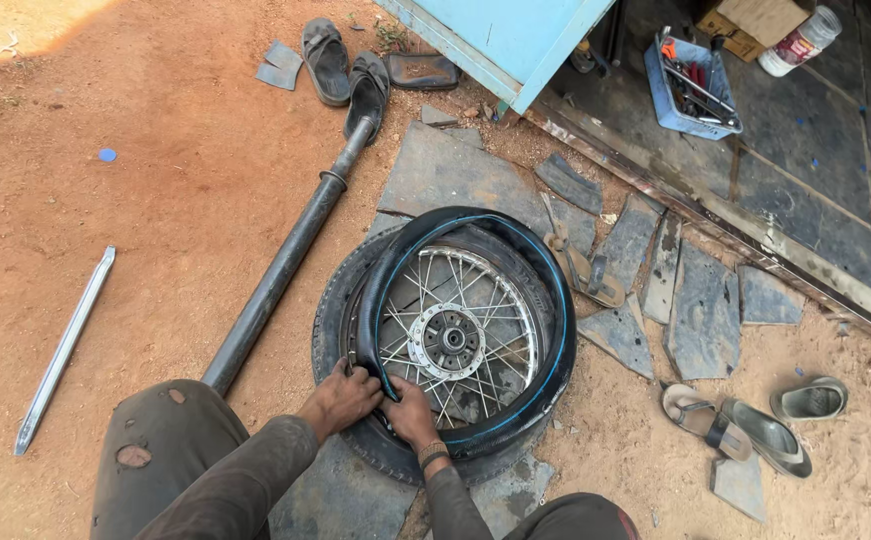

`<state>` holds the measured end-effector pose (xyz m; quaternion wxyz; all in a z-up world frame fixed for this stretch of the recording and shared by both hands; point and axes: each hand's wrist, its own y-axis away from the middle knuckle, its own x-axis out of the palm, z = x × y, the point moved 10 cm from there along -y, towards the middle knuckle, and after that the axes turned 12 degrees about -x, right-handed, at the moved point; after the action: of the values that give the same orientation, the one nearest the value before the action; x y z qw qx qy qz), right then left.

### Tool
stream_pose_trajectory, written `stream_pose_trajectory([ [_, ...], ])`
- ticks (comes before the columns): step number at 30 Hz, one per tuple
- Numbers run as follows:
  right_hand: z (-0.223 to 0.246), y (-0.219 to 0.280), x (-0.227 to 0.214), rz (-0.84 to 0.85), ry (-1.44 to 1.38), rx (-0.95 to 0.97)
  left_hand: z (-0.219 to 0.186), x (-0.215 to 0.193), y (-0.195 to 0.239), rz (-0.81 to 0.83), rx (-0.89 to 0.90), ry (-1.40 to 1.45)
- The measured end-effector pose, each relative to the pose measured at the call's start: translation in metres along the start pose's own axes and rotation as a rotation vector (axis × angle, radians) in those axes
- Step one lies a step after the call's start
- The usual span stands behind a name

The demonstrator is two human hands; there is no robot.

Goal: The person removes a motorcycle tire from its rim by hand, prying the bead off the rim edge and pulling the tire away from the wheel. The tire is fully detached from the rim by the end of the clip.

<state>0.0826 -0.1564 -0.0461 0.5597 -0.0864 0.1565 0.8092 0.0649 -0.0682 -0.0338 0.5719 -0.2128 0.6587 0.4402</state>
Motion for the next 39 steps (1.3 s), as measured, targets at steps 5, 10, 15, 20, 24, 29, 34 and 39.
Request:
stream_pose_trajectory([
  [5,-0.024,-0.016,0.008,0.016,-0.049,0.031,0.006,-0.028,0.003,-0.147,0.048,-0.002],
  [10,-0.013,-0.012,0.008,-0.138,0.008,0.003,0.001,-0.030,0.019,-0.194,0.154,-0.126],
  [15,-0.012,-0.003,-0.003,-0.336,-0.352,0.110,0.000,-0.049,0.017,-0.410,0.151,-0.163],
  [20,-0.043,-0.008,0.022,-0.027,-0.447,0.154,-0.003,-0.048,0.025,-0.213,0.177,-0.212],
  [24,-0.077,-0.034,0.047,0.288,-0.261,0.170,0.004,-0.056,0.034,0.034,0.209,-0.204],
  [29,-0.077,-0.041,0.069,0.479,-0.246,0.089,0.008,-0.074,0.037,-0.103,0.243,-0.303],
  [34,-0.061,-0.043,0.055,0.311,0.014,0.073,0.010,-0.077,0.027,-0.322,0.215,-0.388],
  [39,-0.025,-0.029,0.049,0.166,-0.041,0.039,0.018,-0.048,0.022,-0.112,0.091,-0.303],
])
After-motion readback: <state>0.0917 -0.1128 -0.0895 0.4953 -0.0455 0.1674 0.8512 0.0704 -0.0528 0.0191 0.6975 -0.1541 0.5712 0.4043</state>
